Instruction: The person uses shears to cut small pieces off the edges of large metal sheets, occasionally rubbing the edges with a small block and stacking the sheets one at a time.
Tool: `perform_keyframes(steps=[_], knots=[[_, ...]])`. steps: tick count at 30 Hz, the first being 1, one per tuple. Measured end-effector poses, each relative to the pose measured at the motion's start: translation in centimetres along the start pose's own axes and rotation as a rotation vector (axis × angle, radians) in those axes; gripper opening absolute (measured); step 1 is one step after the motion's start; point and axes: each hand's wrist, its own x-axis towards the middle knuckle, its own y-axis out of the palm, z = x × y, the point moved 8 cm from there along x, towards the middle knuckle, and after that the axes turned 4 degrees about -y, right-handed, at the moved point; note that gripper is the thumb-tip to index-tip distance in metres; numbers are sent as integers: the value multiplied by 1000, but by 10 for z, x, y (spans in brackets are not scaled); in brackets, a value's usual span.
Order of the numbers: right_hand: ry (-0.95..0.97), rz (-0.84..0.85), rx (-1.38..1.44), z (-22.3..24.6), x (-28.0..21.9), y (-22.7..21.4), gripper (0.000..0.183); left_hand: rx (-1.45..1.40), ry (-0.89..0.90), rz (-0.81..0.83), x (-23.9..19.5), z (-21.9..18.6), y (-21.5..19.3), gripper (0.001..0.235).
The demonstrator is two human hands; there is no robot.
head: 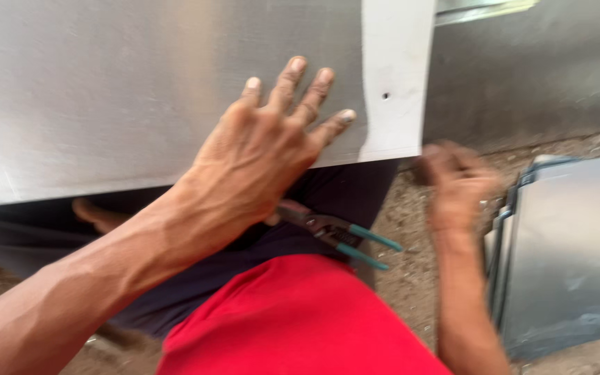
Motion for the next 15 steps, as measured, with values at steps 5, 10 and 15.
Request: perform_keyframes(steps=[5, 10, 15], knots=[[-328, 326, -456, 6, -34, 32, 44, -733, -217, -92, -61, -24, 20, 25], [20, 907, -1191, -70, -119, 44, 84, -2127, -816, -588, -62, -17, 87, 42], [-122, 902, -912, -102, -132, 38, 37, -2319, -829, -666, -92, -16, 86, 47]])
